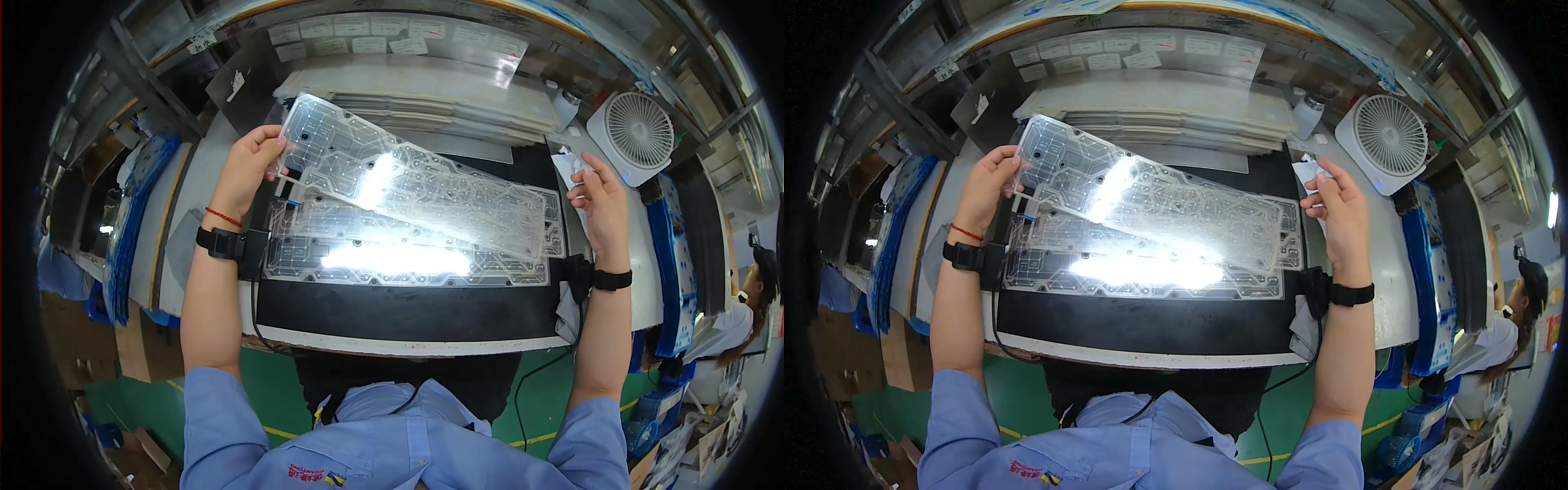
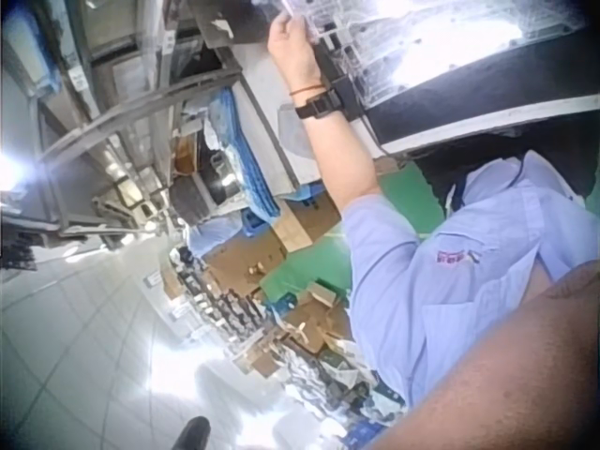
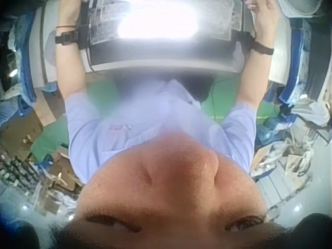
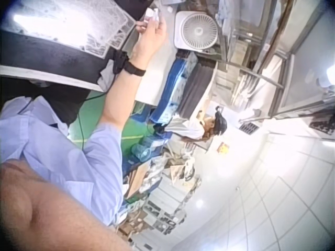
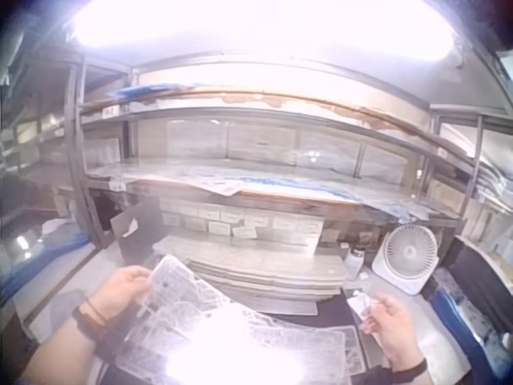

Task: Inspecting, stacking, and organizing internal keyboard membranes and metal plates on a factory workbench.

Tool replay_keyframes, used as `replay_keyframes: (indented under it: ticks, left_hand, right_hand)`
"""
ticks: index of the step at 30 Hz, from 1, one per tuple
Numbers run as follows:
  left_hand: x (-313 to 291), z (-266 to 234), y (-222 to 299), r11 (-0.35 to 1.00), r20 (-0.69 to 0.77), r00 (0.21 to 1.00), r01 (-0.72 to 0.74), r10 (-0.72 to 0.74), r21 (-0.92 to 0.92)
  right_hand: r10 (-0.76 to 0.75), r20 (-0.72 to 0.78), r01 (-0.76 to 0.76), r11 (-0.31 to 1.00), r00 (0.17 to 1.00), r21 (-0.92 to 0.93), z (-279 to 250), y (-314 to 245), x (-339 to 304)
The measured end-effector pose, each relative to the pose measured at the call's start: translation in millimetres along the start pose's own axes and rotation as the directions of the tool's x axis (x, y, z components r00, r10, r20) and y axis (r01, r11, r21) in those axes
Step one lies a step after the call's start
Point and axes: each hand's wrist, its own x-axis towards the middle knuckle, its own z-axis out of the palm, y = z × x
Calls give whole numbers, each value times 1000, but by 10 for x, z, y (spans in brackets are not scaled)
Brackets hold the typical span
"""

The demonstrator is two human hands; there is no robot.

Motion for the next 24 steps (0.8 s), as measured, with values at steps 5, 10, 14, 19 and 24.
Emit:
replay_keyframes:
  ticks: [5, 10, 14, 19, 24]
  left_hand:
    - [-5, -4, 3, 994, 15, 1000, -3, 1, 106]
    - [-24, -1, 5, 992, 28, 997, -69, 67, 105]
    - [-45, -43, 53, 978, 11, 1000, -1, -1, 211]
    - [-58, -94, 87, 974, 16, 1000, 19, -23, 227]
    - [28, -239, -18, 982, 78, 993, -69, 83, -178]
  right_hand:
    - [-11, 0, 11, 999, 1000, -42, -60, 43, 28]
    - [-22, -8, 22, 997, 1000, -68, -57, 53, 32]
    - [-34, -28, 31, 995, 999, -92, -68, 50, 38]
    - [-47, -45, 43, 995, 998, -87, -61, 38, 39]
    - [-54, -65, 49, 996, 996, -76, -78, 38, 43]
